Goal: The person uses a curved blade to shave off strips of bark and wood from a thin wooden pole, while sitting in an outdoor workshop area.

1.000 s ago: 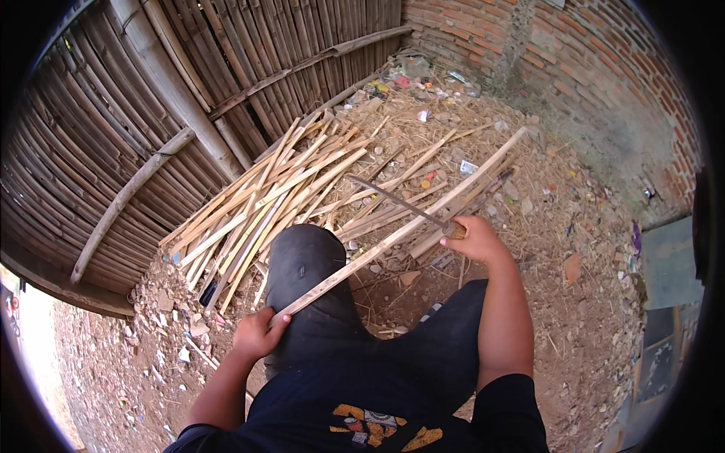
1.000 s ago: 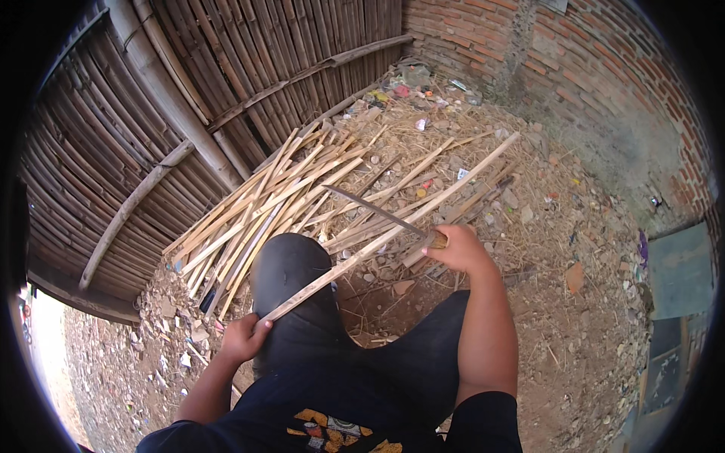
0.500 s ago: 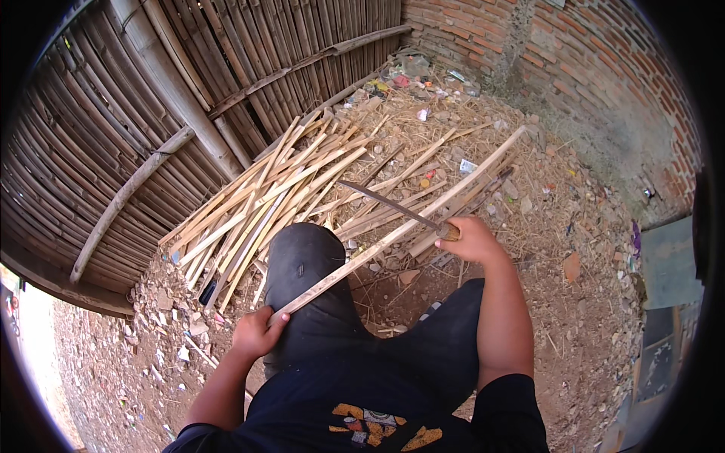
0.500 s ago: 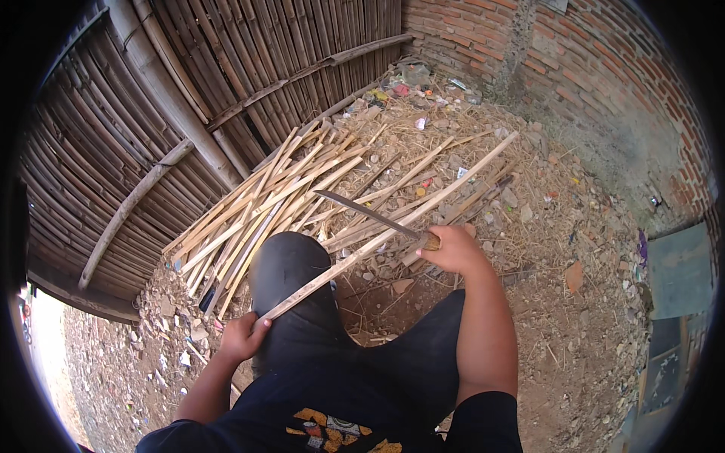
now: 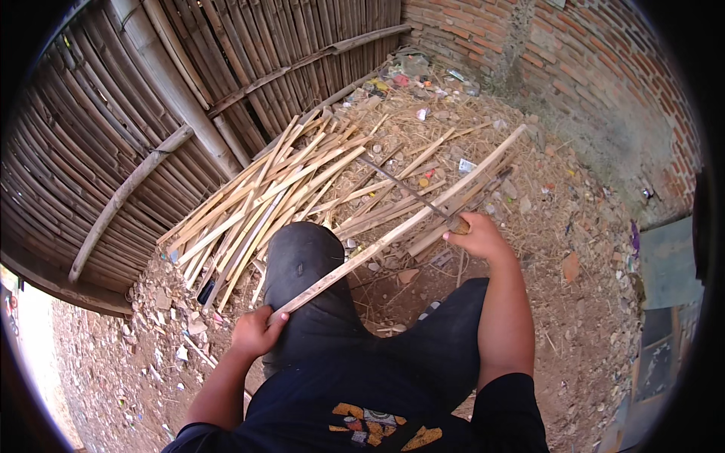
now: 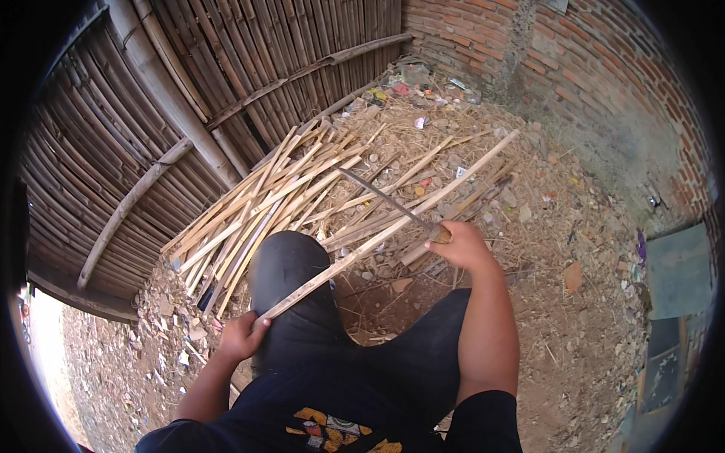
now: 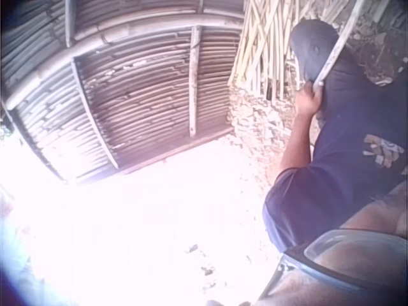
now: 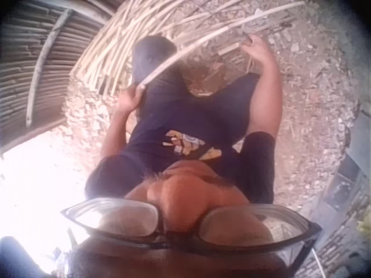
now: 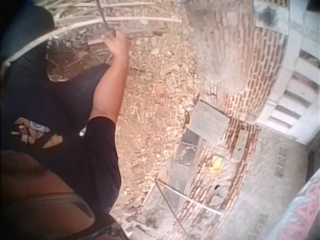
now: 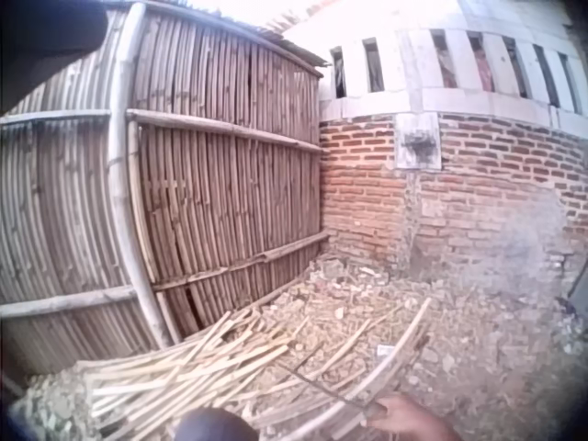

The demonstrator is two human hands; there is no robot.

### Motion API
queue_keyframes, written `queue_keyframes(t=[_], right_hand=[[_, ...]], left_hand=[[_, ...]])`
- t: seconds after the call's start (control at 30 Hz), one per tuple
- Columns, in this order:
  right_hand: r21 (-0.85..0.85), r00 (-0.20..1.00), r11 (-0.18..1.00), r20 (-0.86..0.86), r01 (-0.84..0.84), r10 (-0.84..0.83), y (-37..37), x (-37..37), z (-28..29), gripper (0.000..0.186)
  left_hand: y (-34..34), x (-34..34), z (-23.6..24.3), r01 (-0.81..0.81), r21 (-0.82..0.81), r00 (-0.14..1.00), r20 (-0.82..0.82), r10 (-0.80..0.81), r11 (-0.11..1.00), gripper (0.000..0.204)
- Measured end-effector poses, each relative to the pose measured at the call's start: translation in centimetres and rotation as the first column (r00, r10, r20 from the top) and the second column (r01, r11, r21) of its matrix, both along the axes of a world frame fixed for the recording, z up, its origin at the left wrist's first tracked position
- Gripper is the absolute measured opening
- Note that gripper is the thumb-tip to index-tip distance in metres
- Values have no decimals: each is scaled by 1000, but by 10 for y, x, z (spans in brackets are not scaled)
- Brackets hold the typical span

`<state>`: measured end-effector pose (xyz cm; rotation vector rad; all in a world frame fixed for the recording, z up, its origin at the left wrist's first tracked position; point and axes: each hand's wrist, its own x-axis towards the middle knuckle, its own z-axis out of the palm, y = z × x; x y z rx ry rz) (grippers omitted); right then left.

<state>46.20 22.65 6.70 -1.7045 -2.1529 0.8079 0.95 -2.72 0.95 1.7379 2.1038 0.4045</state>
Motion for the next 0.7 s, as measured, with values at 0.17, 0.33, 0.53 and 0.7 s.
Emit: queue_keyframes(t=[0.17, 0.33, 0.53, 0.7], right_hand=[[32, 978, 983, 108, -183, 178, 1, -12, -7, 53], [-30, 999, 1000, -33, -4, 3, 6, 6, -9, 51], [7, 998, 999, -57, 33, -33, 5, 9, -8, 50], [-23, 977, 981, 90, -191, 192, -5, -20, 4, 48]], left_hand=[[-1, -3, -2, 2, 1, 1000, 5, -2, 1000, 51], [0, -1, -2, -3, 7, 1000, 4, 2, 1000, 51], [1, -1, -1, 10, 10, 1000, 0, -10, 1000, 51], [0, -2, 1, -3, -9, 1000, 15, 3, 1000, 52]])
